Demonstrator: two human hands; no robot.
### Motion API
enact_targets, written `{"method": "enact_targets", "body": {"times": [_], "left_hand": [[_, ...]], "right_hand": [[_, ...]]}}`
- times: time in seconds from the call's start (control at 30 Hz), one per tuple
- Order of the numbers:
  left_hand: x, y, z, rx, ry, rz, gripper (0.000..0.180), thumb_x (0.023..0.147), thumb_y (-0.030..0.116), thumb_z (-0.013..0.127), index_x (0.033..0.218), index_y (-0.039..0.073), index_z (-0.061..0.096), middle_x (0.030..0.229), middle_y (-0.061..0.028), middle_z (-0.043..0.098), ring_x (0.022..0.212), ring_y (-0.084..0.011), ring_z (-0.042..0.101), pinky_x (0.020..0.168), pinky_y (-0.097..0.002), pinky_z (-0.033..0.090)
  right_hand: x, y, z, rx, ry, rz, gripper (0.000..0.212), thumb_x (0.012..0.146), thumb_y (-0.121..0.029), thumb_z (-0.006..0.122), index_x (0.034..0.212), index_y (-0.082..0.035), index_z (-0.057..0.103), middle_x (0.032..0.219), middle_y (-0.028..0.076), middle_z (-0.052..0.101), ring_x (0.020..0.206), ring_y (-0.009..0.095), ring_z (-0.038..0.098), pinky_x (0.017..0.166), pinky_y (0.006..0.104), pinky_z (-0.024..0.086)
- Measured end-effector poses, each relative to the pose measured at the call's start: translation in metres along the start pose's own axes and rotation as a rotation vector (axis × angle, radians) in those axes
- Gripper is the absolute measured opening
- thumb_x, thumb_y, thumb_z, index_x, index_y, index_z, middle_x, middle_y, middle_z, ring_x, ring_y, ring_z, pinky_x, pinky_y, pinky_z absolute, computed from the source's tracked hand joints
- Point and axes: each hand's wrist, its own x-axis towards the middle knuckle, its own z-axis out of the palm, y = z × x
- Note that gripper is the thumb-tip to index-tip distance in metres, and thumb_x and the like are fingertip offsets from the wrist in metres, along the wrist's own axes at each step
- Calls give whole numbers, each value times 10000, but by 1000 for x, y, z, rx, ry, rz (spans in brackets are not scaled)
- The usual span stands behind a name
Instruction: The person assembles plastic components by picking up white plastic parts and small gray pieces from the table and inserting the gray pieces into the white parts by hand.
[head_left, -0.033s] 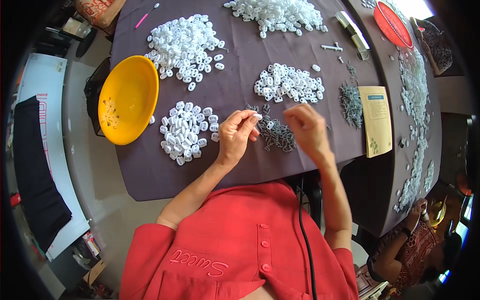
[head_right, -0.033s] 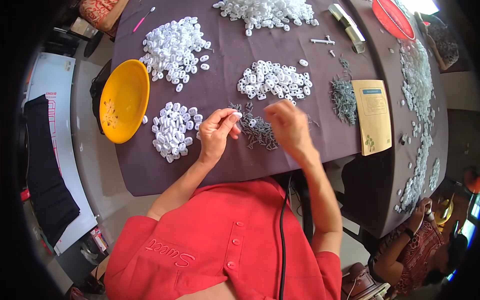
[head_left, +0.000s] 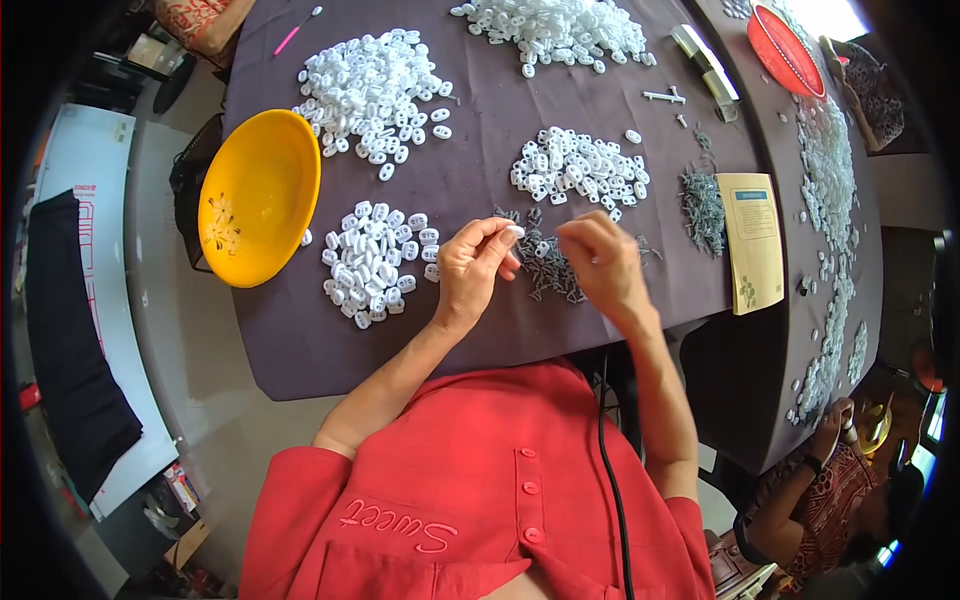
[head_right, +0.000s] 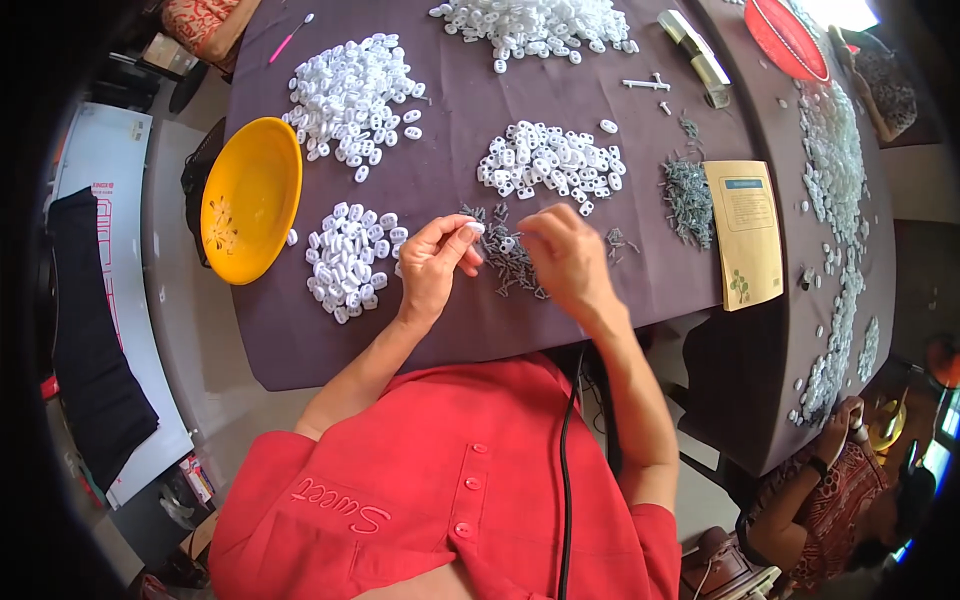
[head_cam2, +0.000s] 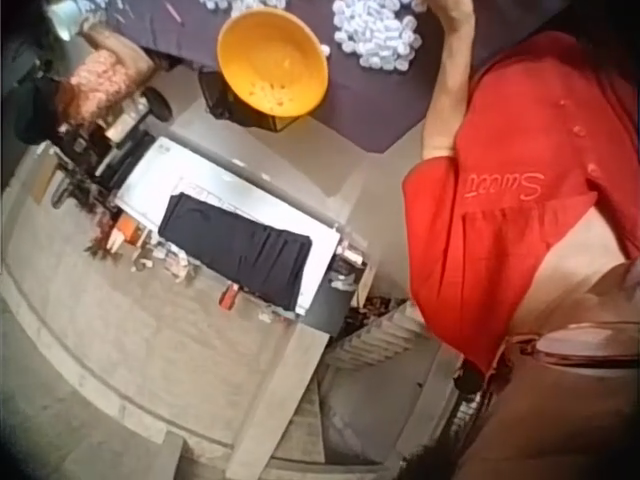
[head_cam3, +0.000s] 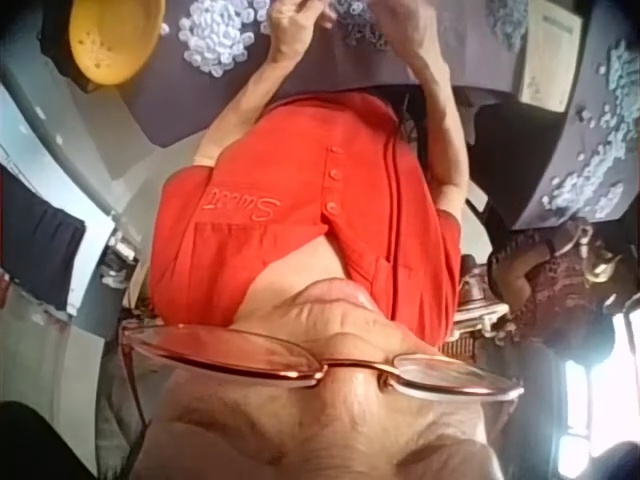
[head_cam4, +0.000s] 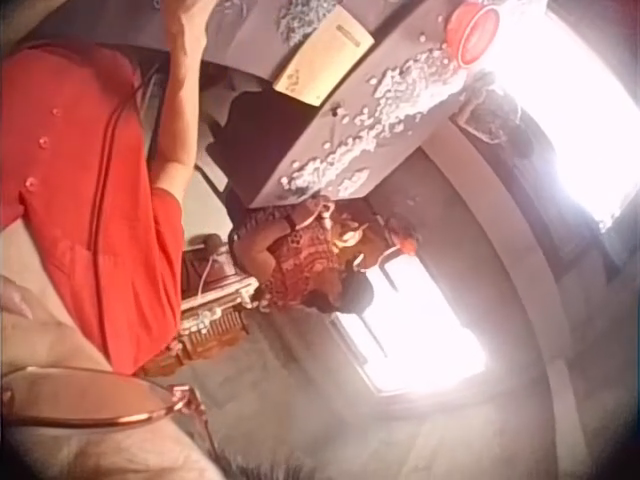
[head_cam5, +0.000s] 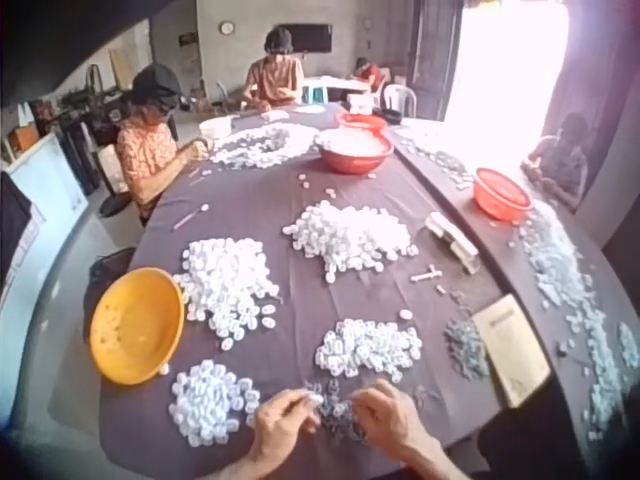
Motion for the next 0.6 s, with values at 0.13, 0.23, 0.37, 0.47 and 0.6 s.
{"method": "enact_targets", "body": {"times": [0.13, 0.23, 0.37, 0.47, 0.6], "left_hand": [[-2, 1, -6, -157, 0, -86, 153, 863, 86, 578, 972, -16, 613, 780, -69, 627, 584, -99, 594, 468, -206, 488], [-8, 1, -6, -204, -30, -153, 151, 864, 89, 577, 968, -13, 614, 777, -65, 626, 576, -95, 590, 457, -203, 483], [-13, 7, -7, 11, -30, -178, 140, 851, 99, 587, 925, -15, 620, 747, -56, 619, 529, -85, 577, 414, -198, 464], [-13, 19, -7, 114, -67, -194, 133, 835, 101, 599, 879, -22, 623, 699, -44, 610, 498, -78, 567, 397, -198, 452], [-8, 25, -7, 342, -152, -223, 142, 806, 108, 628, 827, -32, 621, 635, -30, 599, 468, -72, 554, 385, -199, 439]], "right_hand": [[-7, -13, 23, -134, -1, 34, 167, 725, -40, 657, 889, -40, 627, 804, 83, 571, 644, 224, 578, 562, 315, 452], [-7, -12, 27, -254, 62, -53, 189, 718, -59, 665, 902, -45, 624, 799, 87, 565, 641, 240, 573, 562, 323, 452], [-6, -18, 26, -205, 51, -17, 126, 718, -58, 660, 839, -42, 629, 769, 83, 558, 643, 235, 573, 566, 326, 453], [-9, -23, 21, -30, 118, 116, 85, 733, -43, 646, 817, -35, 635, 740, 79, 571, 623, 199, 573, 565, 300, 453], [-22, -20, 12, 137, 174, 346, 80, 779, -21, 620, 855, -6, 639, 712, 46, 619, 584, 84, 558, 548, 222, 440]]}}
